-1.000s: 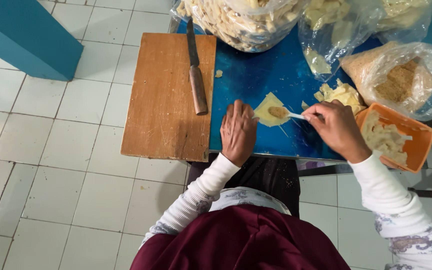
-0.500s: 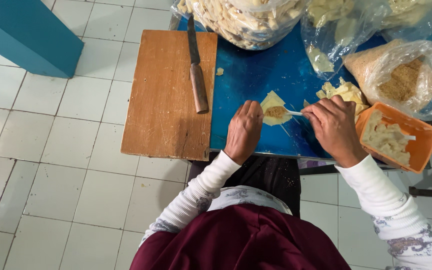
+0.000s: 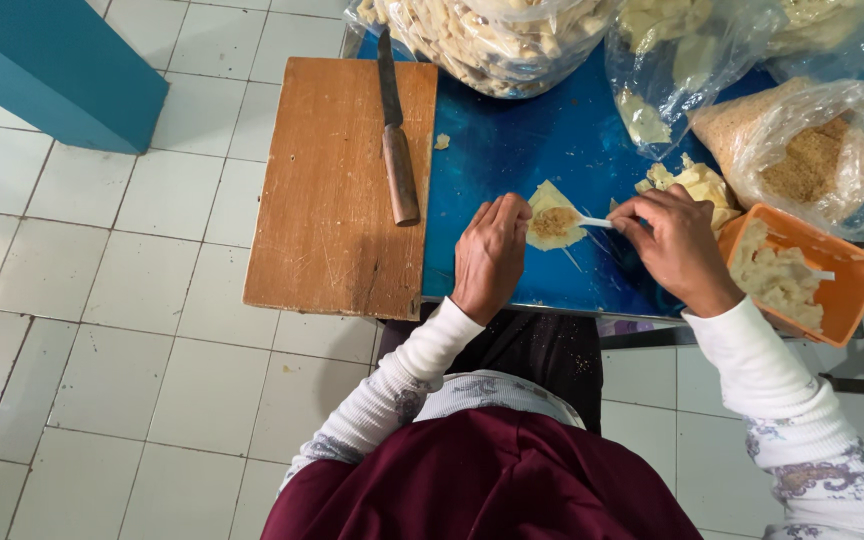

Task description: The person sits at a blue work table and folds flat square dough sheets by hand, rolling each into a tight cylinder. They place finished rolls into a plastic bag of rolled pieces, occasionally scoop pieces from an orange container, and take new flat sheets from a pile to repeat the process.

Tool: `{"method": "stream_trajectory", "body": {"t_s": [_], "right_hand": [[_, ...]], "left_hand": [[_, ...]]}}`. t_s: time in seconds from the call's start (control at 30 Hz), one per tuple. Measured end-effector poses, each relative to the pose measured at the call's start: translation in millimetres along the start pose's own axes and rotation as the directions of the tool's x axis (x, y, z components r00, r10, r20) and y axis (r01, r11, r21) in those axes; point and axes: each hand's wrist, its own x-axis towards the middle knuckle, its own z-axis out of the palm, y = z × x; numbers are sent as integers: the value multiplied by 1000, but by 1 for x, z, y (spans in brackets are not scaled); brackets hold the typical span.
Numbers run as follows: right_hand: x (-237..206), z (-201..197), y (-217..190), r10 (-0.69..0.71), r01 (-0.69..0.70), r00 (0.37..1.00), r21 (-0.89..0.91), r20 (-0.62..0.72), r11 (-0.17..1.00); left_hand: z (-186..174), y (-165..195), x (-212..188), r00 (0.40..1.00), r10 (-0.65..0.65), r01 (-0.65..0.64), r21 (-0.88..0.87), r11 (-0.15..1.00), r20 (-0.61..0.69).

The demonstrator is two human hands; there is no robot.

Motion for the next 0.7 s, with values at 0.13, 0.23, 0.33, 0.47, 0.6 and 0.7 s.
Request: {"method": "stream_trajectory", "body": {"t_s": [0.13,0.23,0.33,0.47,0.6,0.7], "right_hand": [[-6,-19,5,97,-102,994,100,56,990],[-30,-42,24,203,-215,976,173,84,961],[-71,-73,66,347,-345,937,242,38,907],[-109,-101,140,457,-401,881,320,-120,858],[-107,-97,157,373,-399,889,-45,-266,916],[-88,-92,118,148,-298,927,-440,-344,847]], "left_hand": [[1,3,2,999,-24,23,50,999,32],[1,5,2,999,2,-4,55,998,37],[1,6,0,999,30,-31,17,999,45],[2,9,-2,999,21,-20,-26,999,41],[-1,10,-5,997,-33,37,-54,998,71],[-5,8,-8,995,-51,59,-98,993,86]]}}
